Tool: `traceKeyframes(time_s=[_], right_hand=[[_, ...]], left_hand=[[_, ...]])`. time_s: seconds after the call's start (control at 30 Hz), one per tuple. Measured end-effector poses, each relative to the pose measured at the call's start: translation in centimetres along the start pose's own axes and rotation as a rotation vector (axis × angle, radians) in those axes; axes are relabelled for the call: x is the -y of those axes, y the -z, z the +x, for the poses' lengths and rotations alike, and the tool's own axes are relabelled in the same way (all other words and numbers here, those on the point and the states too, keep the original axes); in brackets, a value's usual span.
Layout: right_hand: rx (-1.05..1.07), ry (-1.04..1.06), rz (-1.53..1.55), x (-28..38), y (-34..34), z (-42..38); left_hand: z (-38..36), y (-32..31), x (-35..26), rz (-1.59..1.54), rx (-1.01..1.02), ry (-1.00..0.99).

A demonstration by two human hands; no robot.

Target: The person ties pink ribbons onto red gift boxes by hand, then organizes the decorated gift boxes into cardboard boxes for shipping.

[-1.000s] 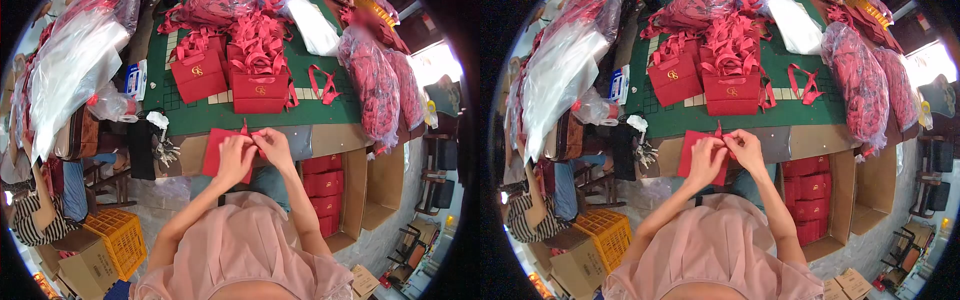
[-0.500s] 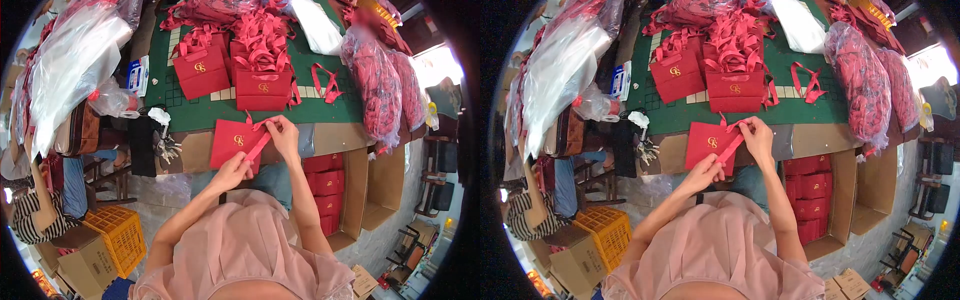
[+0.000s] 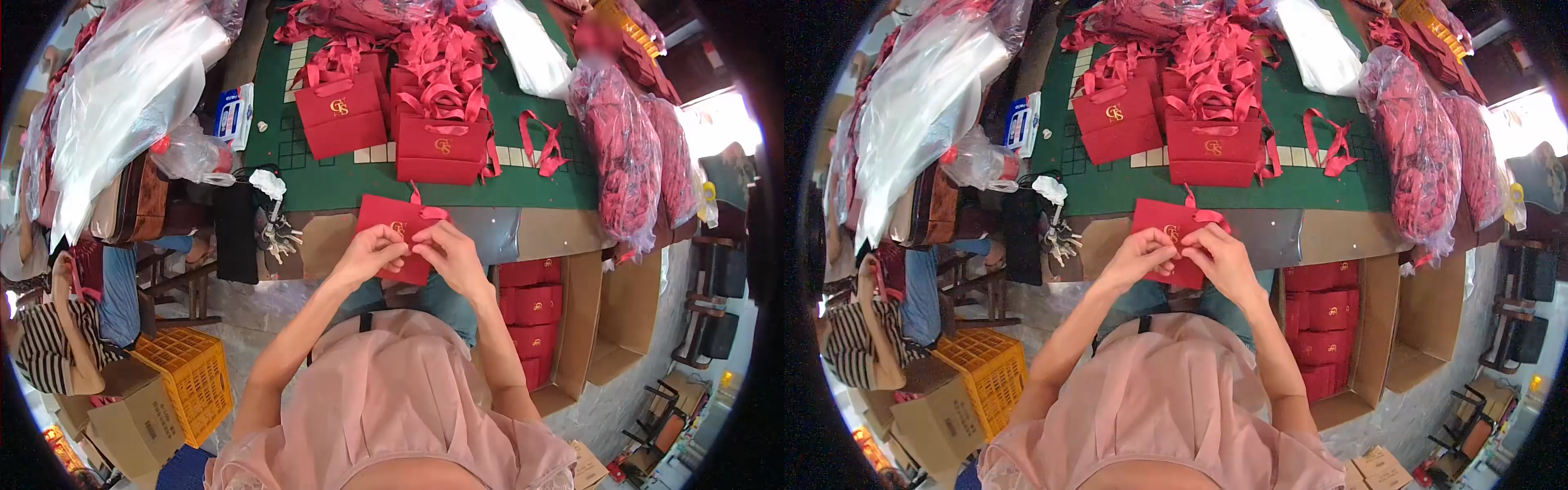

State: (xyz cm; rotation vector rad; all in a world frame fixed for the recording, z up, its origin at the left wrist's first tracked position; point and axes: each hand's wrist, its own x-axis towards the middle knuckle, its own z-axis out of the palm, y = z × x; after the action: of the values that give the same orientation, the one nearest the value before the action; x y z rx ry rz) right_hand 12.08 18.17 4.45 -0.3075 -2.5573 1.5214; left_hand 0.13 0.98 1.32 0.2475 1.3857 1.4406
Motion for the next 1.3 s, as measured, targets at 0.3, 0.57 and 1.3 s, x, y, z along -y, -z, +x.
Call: traceKeyframes(time_s=[0.3,0.57,1.3], right_hand=[[-0.161,0.133,-0.243,0.9,-2.4,0.6],[-0.246,-0.075,-0.225,0.8,-4.0,2.3],[-0.261,-0.267,-0.187,0.3,-7.5,3.7]], left_hand=[[0.8,-0.2,0.9,-0.039,-0.061,-0.113],[1.6,2.4,-2.9,1.089,-0.496,-0.657],[1.9,1.0,-1.5,1.159,-0.474,-0.642]])
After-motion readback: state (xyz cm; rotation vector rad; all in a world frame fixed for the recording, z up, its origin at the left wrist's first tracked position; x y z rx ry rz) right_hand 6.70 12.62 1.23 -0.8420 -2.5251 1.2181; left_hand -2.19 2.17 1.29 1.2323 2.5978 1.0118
